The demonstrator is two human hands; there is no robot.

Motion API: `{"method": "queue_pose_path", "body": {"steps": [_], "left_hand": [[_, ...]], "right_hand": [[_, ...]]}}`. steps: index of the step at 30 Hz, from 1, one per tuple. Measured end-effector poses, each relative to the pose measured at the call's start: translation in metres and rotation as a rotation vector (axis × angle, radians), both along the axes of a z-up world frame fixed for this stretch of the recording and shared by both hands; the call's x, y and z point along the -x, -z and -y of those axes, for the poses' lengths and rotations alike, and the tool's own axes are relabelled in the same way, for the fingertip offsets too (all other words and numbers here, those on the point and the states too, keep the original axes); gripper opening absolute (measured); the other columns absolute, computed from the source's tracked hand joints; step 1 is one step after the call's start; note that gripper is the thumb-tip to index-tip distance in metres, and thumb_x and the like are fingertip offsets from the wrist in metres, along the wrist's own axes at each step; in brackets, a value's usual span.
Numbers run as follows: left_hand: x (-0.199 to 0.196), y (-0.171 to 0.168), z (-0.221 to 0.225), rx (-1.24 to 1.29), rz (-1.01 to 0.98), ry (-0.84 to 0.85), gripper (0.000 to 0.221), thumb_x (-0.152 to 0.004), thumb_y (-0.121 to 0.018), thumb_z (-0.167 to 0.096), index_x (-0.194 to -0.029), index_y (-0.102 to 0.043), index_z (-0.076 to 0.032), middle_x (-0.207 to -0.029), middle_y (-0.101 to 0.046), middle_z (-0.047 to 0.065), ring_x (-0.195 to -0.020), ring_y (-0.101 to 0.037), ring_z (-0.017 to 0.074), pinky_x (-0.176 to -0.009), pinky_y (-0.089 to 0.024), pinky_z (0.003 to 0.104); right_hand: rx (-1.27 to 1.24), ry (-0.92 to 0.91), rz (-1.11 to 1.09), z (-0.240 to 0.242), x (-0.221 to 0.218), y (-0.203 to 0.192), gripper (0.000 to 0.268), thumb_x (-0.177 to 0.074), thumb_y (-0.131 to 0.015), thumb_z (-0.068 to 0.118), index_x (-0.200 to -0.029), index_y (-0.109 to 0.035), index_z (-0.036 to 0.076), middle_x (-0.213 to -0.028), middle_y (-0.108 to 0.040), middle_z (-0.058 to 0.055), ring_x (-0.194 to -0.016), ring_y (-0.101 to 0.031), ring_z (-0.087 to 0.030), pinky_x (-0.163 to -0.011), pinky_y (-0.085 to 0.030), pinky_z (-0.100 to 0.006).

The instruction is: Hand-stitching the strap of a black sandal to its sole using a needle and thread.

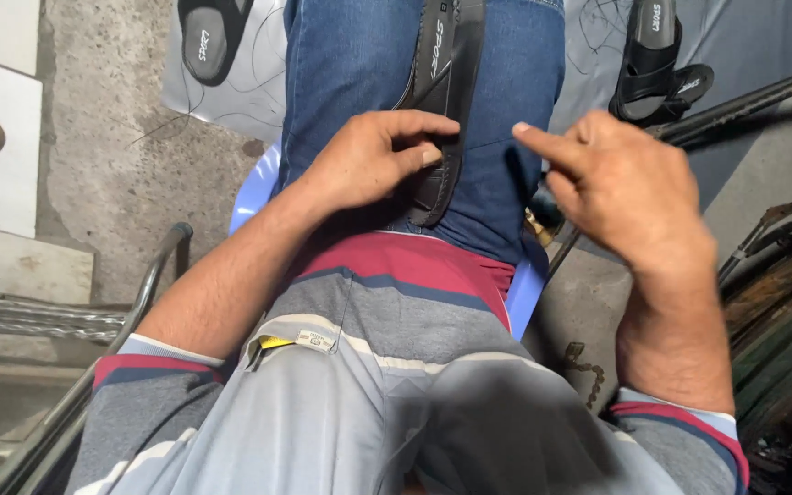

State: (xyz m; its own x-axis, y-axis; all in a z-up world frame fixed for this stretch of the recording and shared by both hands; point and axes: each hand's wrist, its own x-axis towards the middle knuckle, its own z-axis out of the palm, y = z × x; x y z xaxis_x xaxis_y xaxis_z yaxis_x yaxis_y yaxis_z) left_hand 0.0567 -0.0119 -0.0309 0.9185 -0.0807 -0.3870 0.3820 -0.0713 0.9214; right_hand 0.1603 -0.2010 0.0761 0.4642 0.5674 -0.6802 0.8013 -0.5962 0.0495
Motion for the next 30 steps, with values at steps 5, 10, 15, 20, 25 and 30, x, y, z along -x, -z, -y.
{"method": "queue_pose_path", "body": {"steps": [5,10,15,20,25,30], "left_hand": [[0.006,-0.026,-0.004,-0.193,0.036,-0.019,0.028,-0.086,-0.055,-0.016,-0.113,-0.06,-0.02,-0.093,-0.069,0.006,-0.091,-0.064,0.0295,-0.072,-0.052,0.043],[0.006,-0.026,0.001,-0.542,0.049,0.226,0.038,-0.087,-0.054,-0.025,-0.123,-0.04,-0.023,-0.095,-0.068,0.003,-0.087,-0.064,0.0311,-0.072,-0.05,0.05],[0.007,-0.028,0.004,-0.58,0.116,0.231,0.04,-0.086,-0.055,-0.018,-0.123,-0.039,-0.02,-0.091,-0.068,0.004,-0.083,-0.066,0.0293,-0.068,-0.051,0.047],[0.011,-0.024,0.005,-0.519,0.157,0.171,0.04,-0.085,-0.057,-0.017,-0.122,-0.041,-0.021,-0.089,-0.067,0.003,-0.085,-0.065,0.0288,-0.069,-0.051,0.048],[0.011,-0.032,0.0,-0.373,-0.092,0.06,0.039,-0.08,-0.06,-0.018,-0.117,-0.048,-0.021,-0.083,-0.068,0.001,-0.071,-0.065,0.0277,-0.064,-0.05,0.04],[0.014,-0.014,0.006,0.055,-0.237,-0.181,0.037,-0.076,-0.063,-0.011,-0.111,-0.052,-0.014,-0.075,-0.068,0.001,-0.051,-0.061,0.0093,-0.053,-0.05,0.021]], "right_hand": [[-0.56,0.297,-0.233,0.016,0.01,0.035,0.038,-0.083,-0.06,0.025,-0.121,-0.059,0.024,-0.086,-0.063,-0.014,-0.083,-0.058,-0.039,-0.068,-0.047,-0.048],[-0.925,0.637,-0.409,0.015,0.015,0.084,0.009,-0.081,-0.072,0.021,-0.09,-0.071,0.023,-0.074,-0.06,0.003,-0.073,-0.058,-0.012,-0.071,-0.045,-0.023],[-1.08,0.686,-0.457,0.019,0.014,0.093,0.01,-0.081,-0.074,0.015,-0.09,-0.072,0.013,-0.078,-0.057,-0.003,-0.07,-0.051,-0.011,-0.065,-0.042,-0.024],[-1.181,0.657,-0.608,0.019,0.012,0.098,0.012,-0.078,-0.074,0.013,-0.088,-0.07,0.007,-0.088,-0.057,-0.007,-0.074,-0.049,-0.013,-0.067,-0.039,-0.023],[-1.133,0.742,-0.791,-0.001,0.021,0.083,0.009,-0.083,-0.062,0.01,-0.088,-0.069,0.006,-0.072,-0.064,-0.004,-0.065,-0.052,-0.007,-0.059,-0.042,-0.02],[-1.146,0.499,-0.586,-0.016,0.024,0.093,0.014,-0.078,-0.066,0.0,-0.09,-0.069,0.003,-0.079,-0.066,-0.017,-0.068,-0.065,-0.026,-0.059,-0.05,-0.033]]}}
